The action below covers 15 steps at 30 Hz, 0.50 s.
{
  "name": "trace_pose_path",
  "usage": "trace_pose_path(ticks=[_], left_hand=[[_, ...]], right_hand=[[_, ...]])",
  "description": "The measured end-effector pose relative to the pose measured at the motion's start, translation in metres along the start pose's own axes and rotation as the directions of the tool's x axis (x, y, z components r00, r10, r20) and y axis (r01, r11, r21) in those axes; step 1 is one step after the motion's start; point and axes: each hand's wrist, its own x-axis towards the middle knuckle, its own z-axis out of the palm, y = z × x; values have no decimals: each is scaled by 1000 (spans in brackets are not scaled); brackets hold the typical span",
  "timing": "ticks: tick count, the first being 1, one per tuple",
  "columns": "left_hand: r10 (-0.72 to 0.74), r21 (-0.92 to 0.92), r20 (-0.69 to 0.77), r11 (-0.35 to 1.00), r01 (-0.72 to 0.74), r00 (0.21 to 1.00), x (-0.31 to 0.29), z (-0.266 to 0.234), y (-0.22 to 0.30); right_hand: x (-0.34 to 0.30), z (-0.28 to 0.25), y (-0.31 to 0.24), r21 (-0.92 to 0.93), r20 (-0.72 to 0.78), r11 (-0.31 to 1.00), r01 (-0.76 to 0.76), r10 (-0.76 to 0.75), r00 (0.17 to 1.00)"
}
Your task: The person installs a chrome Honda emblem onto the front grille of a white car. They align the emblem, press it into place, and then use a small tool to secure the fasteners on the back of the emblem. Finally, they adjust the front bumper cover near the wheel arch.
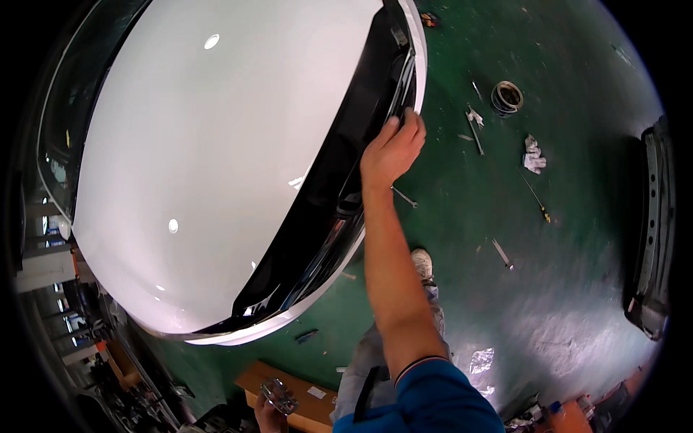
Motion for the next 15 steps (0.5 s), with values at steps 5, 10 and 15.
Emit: trace_pose_path(ticks=[5, 10, 15], left_hand=[[53, 240, 93, 968, -74, 994, 16, 9, 24], [47, 275, 79, 959, -67, 996, 33, 8, 41], [-12, 188, 32, 982, 6, 999, 45, -2, 43]], right_hand=[[-57, -36, -40, 44, 59, 993, -107, 104, 993], [-32, -15, -22, 77, 6, 997, -16, 16, 1000], [-5, -5, 16, -22, -10, 997, -72, 72, 997]])
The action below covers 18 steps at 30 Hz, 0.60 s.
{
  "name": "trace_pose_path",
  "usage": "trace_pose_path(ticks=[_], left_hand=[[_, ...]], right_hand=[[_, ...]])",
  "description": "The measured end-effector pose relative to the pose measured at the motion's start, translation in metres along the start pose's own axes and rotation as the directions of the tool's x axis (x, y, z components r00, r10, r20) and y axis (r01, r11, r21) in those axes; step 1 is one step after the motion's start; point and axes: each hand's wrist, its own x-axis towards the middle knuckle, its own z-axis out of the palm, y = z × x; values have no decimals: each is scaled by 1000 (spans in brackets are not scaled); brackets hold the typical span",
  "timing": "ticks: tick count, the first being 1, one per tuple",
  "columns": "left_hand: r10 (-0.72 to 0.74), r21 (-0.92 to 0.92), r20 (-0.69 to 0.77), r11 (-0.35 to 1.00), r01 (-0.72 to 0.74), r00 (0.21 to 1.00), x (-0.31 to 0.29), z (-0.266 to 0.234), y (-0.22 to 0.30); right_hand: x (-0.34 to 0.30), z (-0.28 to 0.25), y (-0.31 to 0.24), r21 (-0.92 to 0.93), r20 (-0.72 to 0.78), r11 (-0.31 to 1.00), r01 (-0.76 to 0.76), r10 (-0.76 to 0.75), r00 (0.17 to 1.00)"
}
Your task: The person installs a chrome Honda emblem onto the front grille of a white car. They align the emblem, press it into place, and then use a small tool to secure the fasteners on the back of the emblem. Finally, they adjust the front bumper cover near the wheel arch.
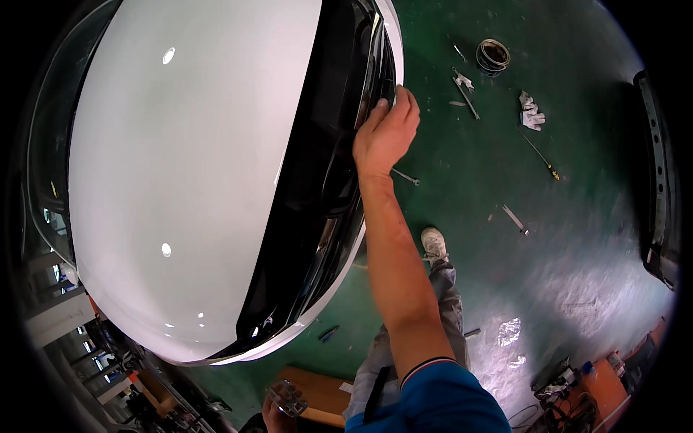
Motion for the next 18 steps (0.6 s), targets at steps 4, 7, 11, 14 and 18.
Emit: trace_pose_path(ticks=[4, 7, 11, 14, 18], left_hand=[[-74, -7, -4, 997, 74, 997, 1, 4, -3], [-129, -26, -20, 991, 129, 991, 0, 7, 9], [-111, -35, -23, 993, 110, 994, 3, 5, 14], [-129, -100, 44, 986, 133, 991, 12, -4, 10], [-111, -68, 43, 991, 113, 993, 15, -11, 5]], right_hand=[[-66, -40, -25, 131, 143, 991, 20, -38, 989], [-82, -44, -66, 157, 226, 981, 114, -148, 963], [-34, -18, -71, -3, 221, 988, 152, -148, 964], [20, 10, -57, -47, 137, 986, 163, -155, 978], [61, 21, 42, -334, 58, 928, 164, -153, 986]])
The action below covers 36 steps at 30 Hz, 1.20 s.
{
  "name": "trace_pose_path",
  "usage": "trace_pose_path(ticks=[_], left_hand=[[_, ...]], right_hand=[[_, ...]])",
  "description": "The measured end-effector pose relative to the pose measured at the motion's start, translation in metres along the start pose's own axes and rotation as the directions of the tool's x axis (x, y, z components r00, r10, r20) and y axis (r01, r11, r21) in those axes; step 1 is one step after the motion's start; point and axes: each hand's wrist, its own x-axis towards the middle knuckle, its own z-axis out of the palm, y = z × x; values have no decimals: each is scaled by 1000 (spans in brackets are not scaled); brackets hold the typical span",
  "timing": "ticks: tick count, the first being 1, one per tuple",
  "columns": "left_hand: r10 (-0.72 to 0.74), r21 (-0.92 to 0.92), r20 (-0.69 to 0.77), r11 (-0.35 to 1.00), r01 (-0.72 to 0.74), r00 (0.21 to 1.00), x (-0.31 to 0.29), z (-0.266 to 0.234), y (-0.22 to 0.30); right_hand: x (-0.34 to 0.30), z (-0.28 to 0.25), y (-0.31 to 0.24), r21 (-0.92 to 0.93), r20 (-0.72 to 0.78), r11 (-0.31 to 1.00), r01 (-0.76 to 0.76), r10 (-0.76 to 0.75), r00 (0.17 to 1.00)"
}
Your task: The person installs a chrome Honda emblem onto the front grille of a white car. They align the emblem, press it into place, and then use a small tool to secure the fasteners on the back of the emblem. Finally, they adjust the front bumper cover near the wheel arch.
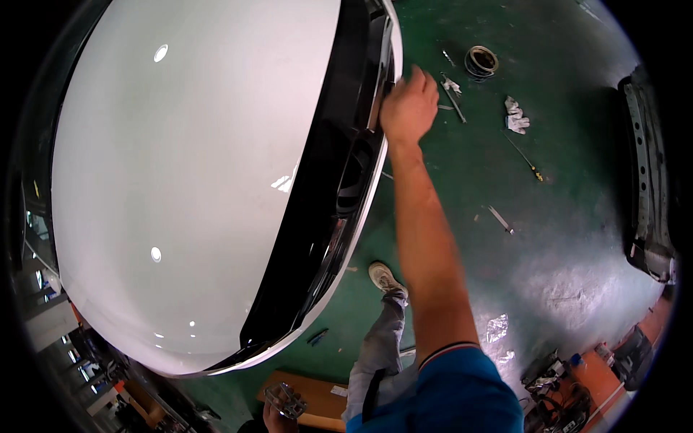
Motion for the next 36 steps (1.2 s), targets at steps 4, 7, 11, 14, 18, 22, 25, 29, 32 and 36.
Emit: trace_pose_path(ticks=[4, 7, 11, 14, 18, 22, 25, 29, 32, 36], left_hand=[[-55, -4, -71, 998, 55, 996, 3, -9, -7], [59, 246, 22, 967, -63, 998, 18, -27, -22], [-54, 109, -7, 993, 55, 998, 26, -23, -11], [-75, 119, -69, 989, 83, 995, 18, -2, 4], [-82, 86, -40, 993, 85, 996, 22, -1, 1], [-112, 73, -96, 990, 119, 989, 19, 1, -10], [-98, 80, -87, 991, 105, 991, 19, 1, -14], [-70, 137, -61, 988, 77, 996, 16, 14, -7], [-77, -3, 54, 997, 77, 996, 27, 1, -11], [-115, -63, 67, 991, 119, 991, 30, -12, -18]], right_hand=[[-50, -32, 35, 377, 171, 821, -429, 394, 903], [-91, -64, -48, 547, 186, 760, -350, 297, 937], [-108, -64, -73, 530, 78, 821, -214, 205, 976], [-92, -43, -46, 466, 37, 865, -189, 194, 980], [-56, -20, -31, 343, 47, 894, -287, 289, 956], [-60, -34, -68, 478, -100, 877, -44, 104, 990], [-62, -34, -63, 437, -105, 897, -74, 133, 986], [-108, -40, -13, 207, 52, 972, -114, 106, 993], [-149, -49, 20, 118, 217, 971, -206, 177, 960], [-132, -50, -9, 422, 138, 833, -357, 330, 934]])
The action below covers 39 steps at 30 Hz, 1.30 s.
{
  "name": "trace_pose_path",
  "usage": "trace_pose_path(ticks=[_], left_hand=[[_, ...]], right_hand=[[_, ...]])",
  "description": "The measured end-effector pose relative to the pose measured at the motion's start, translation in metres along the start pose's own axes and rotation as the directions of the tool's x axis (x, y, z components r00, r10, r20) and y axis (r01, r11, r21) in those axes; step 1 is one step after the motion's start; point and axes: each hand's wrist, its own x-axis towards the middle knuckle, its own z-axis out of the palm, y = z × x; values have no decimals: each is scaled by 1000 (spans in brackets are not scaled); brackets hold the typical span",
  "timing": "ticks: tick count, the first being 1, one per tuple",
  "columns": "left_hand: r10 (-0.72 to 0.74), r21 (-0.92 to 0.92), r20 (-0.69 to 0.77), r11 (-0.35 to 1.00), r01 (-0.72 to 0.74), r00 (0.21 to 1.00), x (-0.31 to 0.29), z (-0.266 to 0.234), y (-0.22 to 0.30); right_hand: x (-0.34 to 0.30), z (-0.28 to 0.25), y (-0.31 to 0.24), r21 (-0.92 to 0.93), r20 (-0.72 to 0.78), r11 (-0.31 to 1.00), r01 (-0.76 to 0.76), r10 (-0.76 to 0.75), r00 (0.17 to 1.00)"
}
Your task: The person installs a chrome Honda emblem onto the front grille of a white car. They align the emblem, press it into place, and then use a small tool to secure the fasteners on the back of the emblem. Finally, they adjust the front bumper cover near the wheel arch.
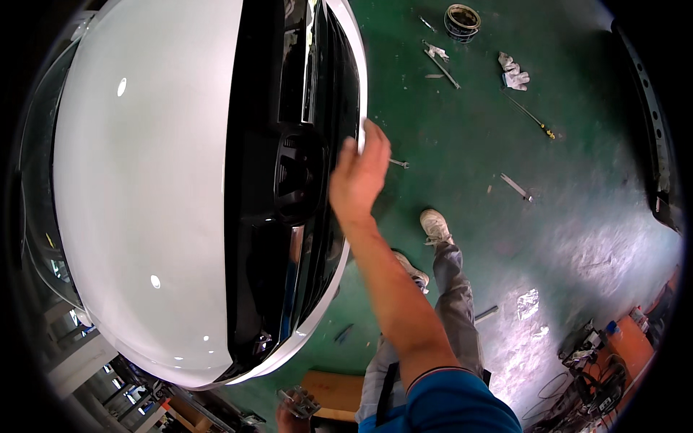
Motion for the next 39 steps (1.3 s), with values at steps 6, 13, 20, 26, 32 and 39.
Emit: trace_pose_path(ticks=[6, 13, 20, 26, 32, 39], left_hand=[[-29, 107, -171, 993, 48, 985, -2, 26, -4], [-8, 182, -182, 983, 41, 983, 0, 39, -9], [-147, 11, -216, 988, 153, 965, 9, 45, 1], [-65, 171, -149, 981, 90, 987, 27, 11, -31], [-56, 173, -64, 983, 67, 996, 27, 40, -17], [-121, 217, -146, 964, 151, 982, 39, 33, -29]], right_hand=[[62, 37, -28, -20, -67, 986, 167, -168, 984], [-18, 8, -58, 159, 35, 950, 268, -277, 960], [-7, 0, -38, 102, 173, 934, 341, -355, 919], [-30, -58, 41, 159, 207, 975, -154, 119, 971], [-73, -81, -27, 413, 551, 907, 84, -322, 770], [-86, -64, -21, 433, 480, 875, 217, -427, 766]])
